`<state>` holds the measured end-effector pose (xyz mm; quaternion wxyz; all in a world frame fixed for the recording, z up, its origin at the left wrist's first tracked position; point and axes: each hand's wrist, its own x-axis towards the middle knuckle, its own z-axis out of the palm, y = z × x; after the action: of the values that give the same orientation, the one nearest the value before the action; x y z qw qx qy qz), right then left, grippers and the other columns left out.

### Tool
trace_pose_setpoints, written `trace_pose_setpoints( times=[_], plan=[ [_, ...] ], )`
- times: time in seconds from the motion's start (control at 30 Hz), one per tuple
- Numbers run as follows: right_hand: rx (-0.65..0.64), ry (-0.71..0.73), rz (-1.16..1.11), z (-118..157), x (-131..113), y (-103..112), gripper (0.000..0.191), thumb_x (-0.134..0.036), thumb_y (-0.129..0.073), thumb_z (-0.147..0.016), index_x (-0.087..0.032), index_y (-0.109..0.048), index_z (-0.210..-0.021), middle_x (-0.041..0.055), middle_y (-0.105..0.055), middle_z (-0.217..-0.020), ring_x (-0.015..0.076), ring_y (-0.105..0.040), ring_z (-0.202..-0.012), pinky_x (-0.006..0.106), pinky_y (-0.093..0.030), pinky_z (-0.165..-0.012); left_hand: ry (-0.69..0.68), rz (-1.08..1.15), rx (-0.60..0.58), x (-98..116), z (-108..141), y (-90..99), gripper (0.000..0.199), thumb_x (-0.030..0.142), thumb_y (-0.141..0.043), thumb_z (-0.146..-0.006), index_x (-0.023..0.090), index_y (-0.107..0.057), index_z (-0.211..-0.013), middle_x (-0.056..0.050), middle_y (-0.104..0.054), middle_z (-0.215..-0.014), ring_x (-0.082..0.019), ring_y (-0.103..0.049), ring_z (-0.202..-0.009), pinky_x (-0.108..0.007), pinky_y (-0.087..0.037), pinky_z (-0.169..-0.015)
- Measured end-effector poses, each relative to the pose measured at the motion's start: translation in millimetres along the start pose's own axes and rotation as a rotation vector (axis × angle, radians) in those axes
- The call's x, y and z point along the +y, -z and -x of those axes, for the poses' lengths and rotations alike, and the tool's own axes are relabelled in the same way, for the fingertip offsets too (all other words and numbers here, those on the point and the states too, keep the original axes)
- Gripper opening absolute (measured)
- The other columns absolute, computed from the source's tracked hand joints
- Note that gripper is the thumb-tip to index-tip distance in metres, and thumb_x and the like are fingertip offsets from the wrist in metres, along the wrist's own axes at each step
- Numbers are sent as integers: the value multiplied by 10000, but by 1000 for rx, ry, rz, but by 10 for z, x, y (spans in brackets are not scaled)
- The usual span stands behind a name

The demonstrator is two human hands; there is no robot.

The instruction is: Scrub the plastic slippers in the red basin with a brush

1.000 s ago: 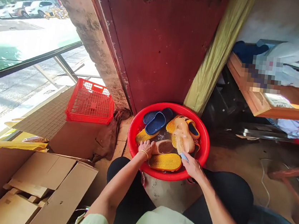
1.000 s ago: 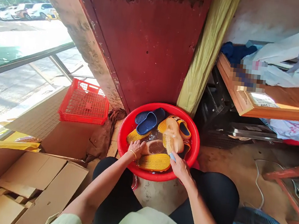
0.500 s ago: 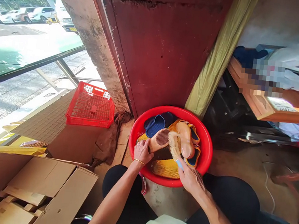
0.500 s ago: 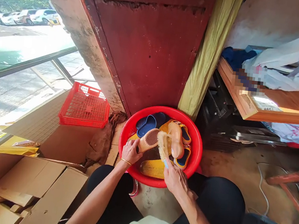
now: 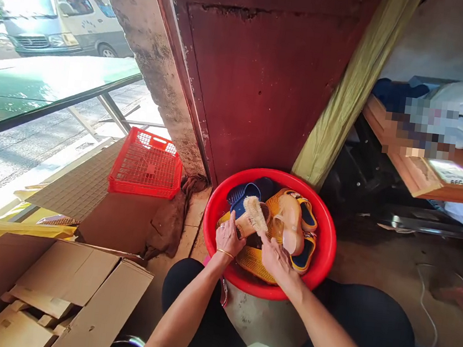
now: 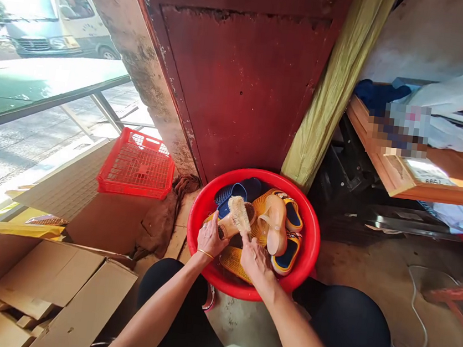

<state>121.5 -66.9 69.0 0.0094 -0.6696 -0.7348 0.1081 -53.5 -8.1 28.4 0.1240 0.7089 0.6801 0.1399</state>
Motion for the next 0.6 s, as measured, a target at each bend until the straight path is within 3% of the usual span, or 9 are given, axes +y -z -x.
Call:
trace_pose_setpoints(
  times=[0.1,0.17,0.27,0.43,0.5,0.6],
  plan=[
    [-84,74,-24,290,-1,-163,595,-183,-366,-993,-165,-358,-1587,175,-711,-1073,229,-723,-868,287,-523,-743,6,15,-5,-12,-13,-12,1115,388,-694,-738,133,-71,-1627,-191,-595,-1385,-351,-572,-1245,-442,-441,-1040],
    [-100,77,-33,331,91,-167,603,-210,-389,-995,-223,-340,-1596,150,-709,-1090,228,-722,-892,281,-520,-754,14,44,-1,-11,-18,-9,1119,399,-677,-757,132,-29,-1629,-187,-606,-1372,-346,-579,-1240,-436,-450,-1031],
    [-79,-41,-33,103,288,-21,598,-203,-396,-984,-260,-370,-1579,139,-720,-1111,242,-723,-919,296,-529,-754,-6,71,1,-5,-12,8,1134,399,-687,-757,124,-14,-1628,-186,-605,-1373,-339,-582,-1242,-429,-457,-1031],
    [60,-119,-131,-330,435,227,527,-157,-384,-955,-140,-551,-1455,150,-752,-1081,238,-700,-1034,306,-515,-907,7,64,-9,-30,27,44,1133,364,-712,-742,152,-40,-1629,-184,-586,-1411,-355,-558,-1279,-450,-450,-1050],
    [41,-85,-145,-260,372,197,553,-163,-377,-955,-156,-512,-1491,127,-765,-1023,231,-709,-1001,302,-522,-875,24,78,-10,-50,39,48,1136,372,-714,-746,159,-32,-1630,-179,-583,-1419,-356,-557,-1282,-451,-448,-1054],
    [-63,-7,-143,90,193,24,607,-189,-380,-965,-237,-402,-1569,99,-762,-1002,224,-722,-917,285,-528,-770,44,85,-29,-60,43,41,1144,389,-713,-754,156,-15,-1631,-182,-580,-1425,-357,-561,-1276,-450,-453,-1049]
  ],
)
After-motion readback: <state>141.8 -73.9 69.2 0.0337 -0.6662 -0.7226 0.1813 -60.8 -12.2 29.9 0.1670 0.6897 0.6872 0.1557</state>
